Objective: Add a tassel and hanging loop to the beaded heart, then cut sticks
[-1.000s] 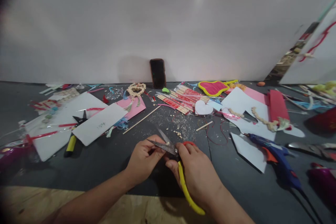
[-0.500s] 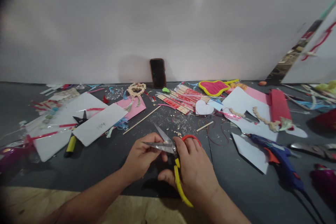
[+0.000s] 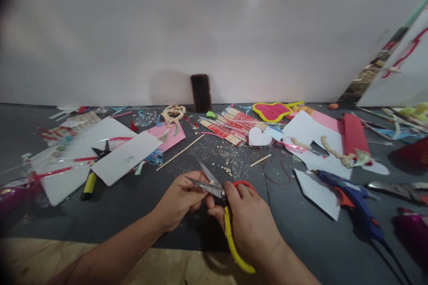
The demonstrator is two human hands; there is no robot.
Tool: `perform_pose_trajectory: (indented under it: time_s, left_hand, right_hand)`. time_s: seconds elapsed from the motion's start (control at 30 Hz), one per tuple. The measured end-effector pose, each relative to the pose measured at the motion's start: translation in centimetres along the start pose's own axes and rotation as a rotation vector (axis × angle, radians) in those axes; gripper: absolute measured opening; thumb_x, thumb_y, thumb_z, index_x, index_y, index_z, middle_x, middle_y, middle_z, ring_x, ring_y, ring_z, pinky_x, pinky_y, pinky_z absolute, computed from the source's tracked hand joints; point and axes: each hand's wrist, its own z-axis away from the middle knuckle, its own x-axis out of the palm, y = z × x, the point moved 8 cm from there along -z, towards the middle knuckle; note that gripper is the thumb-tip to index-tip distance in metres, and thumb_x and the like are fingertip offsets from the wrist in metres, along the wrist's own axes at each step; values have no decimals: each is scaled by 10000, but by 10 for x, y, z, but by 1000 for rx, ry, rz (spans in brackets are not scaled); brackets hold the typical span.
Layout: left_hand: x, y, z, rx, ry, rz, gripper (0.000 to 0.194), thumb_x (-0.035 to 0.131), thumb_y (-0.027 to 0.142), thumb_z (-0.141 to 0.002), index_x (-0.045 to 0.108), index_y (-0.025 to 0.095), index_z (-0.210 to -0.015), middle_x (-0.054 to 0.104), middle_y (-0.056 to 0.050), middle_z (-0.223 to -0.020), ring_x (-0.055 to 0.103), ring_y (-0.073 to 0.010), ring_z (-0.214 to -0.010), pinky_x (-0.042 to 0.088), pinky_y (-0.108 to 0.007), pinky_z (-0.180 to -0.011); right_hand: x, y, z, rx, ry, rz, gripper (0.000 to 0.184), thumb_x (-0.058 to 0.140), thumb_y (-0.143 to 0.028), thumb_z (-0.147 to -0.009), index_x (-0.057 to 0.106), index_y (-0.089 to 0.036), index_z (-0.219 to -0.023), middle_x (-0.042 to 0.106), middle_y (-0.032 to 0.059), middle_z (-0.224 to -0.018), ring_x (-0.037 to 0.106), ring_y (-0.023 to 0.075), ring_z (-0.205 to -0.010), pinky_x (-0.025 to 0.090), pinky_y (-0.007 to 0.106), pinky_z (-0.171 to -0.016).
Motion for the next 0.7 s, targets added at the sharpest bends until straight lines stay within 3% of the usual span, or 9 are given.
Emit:
perform_pose_trajectory:
  time_s: [0.27,0.43,0.7]
  left_hand:
    - [-2,12,2,227,136,-199,192,574,311,-778,570,138,-695,565,-1,-636,573,-108,-555,430,-200,-527]
    - [-1,10,3,233,119,-217,185,548,296,-808,562,134,-720,560,-1,-626,583,-110,-556,449,-202,-536]
    - [-1,11,4,269,129,-280,238,538,336,-824,565,130,-707,571,-12,-663,583,-108,-561,450,-200,-531]
  right_hand:
    - [0,0,-2,18,-57,-88,302,370,-404,-901,538,-171,-994,641,87,-846,622,196,-702,463,292,-598]
    - [1,1,-2,45,-147,-185,324,327,-403,-910,536,-158,-940,633,102,-831,621,193,-703,456,283,-604]
    - [-4,2,-1,51,-177,-276,305,345,-403,-903,543,-172,-928,636,88,-809,610,173,-670,428,252,-585]
